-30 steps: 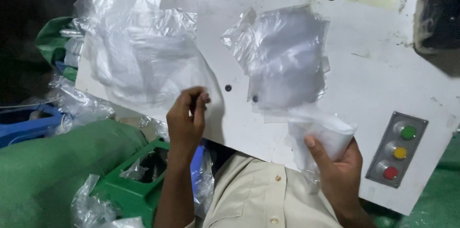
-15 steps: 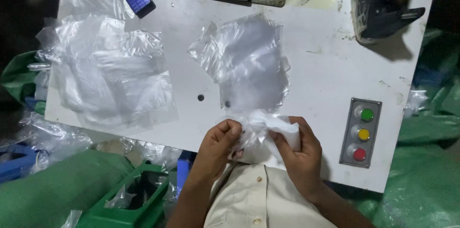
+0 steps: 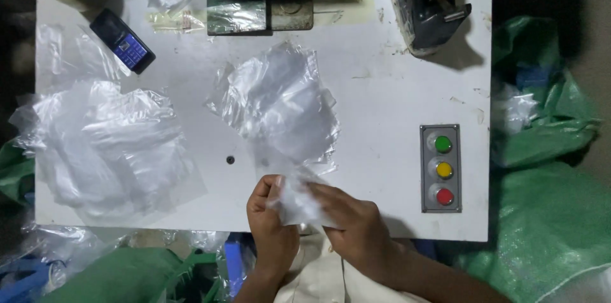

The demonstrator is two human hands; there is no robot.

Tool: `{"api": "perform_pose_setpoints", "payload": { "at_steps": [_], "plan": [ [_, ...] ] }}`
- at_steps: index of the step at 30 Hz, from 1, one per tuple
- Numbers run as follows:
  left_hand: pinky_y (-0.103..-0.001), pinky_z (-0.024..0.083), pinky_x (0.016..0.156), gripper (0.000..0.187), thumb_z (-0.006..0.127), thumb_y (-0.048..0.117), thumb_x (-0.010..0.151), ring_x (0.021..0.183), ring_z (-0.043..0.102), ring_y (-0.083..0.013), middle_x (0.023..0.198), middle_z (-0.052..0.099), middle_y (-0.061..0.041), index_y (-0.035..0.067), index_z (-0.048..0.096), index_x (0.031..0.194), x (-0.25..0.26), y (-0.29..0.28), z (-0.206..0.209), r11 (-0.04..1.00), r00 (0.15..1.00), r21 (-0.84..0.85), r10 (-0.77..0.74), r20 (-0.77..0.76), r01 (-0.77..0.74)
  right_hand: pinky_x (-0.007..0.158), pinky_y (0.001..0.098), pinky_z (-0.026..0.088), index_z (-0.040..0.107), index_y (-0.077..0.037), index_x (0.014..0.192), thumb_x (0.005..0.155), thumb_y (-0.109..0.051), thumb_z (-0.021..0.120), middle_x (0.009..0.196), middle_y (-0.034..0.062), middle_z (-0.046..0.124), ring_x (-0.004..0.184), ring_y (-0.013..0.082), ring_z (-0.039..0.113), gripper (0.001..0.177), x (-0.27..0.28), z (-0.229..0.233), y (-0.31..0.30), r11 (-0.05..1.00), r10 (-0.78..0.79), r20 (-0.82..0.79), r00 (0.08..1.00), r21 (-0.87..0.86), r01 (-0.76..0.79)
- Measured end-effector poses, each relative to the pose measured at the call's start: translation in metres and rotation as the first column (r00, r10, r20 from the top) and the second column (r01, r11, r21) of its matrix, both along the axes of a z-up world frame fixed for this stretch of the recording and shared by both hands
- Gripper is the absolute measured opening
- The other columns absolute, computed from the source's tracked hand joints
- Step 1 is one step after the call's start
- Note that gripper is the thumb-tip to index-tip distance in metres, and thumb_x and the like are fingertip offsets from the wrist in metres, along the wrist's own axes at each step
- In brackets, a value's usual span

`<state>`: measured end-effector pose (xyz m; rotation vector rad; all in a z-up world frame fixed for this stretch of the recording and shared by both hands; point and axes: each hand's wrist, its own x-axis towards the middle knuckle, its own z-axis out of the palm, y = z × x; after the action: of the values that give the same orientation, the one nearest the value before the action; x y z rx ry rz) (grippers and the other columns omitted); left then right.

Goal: Folding and packing plastic bags into a larger container or bag on a workbench.

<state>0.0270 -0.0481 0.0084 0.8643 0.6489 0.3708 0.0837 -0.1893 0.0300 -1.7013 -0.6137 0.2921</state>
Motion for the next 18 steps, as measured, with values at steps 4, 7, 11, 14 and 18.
{"api": "perform_pose_setpoints", "payload": {
  "at_steps": [4,7,11,14,18],
  "plan": [
    [-0.026,0.046,0.056,0.014,0.069,0.018,0.097,0.058,0.056,-0.0094,0.065,0.064,-0.001,0.008,0.069,0.086,0.011,-0.019,0.018,0.558,0.993,0.825,0.018,-0.117,0.087,0.057,0.0428,0.055,0.069,-0.009,0.113,0.081,-0.001,0.066,0.118,0.0065,0.066,0.079,0.0258,0.064,0.034,0.003,-0.005,-0.002,0.767,0.322,0.353,0.878,-0.641,-0.024],
    [-0.030,0.040,0.049,0.010,0.071,0.017,0.097,0.049,0.048,-0.0144,0.059,0.054,-0.001,0.008,0.072,0.092,0.025,-0.011,0.021,-0.028,0.995,0.995,-0.025,-0.100,0.100,0.066,0.0458,0.056,0.062,-0.013,0.124,0.079,-0.003,0.068,0.111,0.0057,0.066,0.095,0.0276,0.065,0.046,0.021,-0.001,-0.006,0.784,0.220,0.157,0.963,-0.615,-0.079],
    [-0.036,0.039,0.049,0.018,0.077,0.015,0.094,0.051,0.043,-0.0223,0.065,0.051,-0.005,0.003,0.072,0.106,0.022,-0.014,0.023,-0.255,0.963,0.962,-0.267,0.025,-0.096,0.063,0.0279,0.058,0.056,-0.015,0.120,0.087,-0.005,0.072,0.102,0.0179,0.086,0.079,0.0149,0.076,0.037,0.038,0.024,-0.011,0.982,-0.178,-0.709,0.682,-0.085,0.168],
    [-0.027,0.046,0.057,0.010,0.070,0.012,0.095,0.059,0.061,-0.0126,0.075,0.071,-0.006,0.004,0.073,0.090,0.042,-0.020,0.041,0.254,0.990,0.958,-0.088,-0.113,0.132,0.090,0.0352,0.052,0.047,-0.005,0.133,0.076,-0.021,0.083,0.122,0.0157,0.063,0.110,0.0269,0.062,0.069,0.039,0.002,-0.032,0.888,0.217,-0.861,0.460,0.370,0.274],
    [-0.026,0.046,0.048,0.013,0.068,0.017,0.095,0.051,0.059,-0.0116,0.068,0.069,-0.003,0.005,0.072,0.092,0.048,-0.049,0.041,0.245,0.982,0.961,-0.167,-0.090,0.129,0.098,0.0345,0.056,0.052,-0.001,0.139,0.104,-0.014,0.049,0.127,0.0182,0.071,0.116,0.0260,0.070,0.037,0.021,-0.017,-0.052,0.989,0.146,-0.305,0.941,0.052,-0.137]
  ]
}}
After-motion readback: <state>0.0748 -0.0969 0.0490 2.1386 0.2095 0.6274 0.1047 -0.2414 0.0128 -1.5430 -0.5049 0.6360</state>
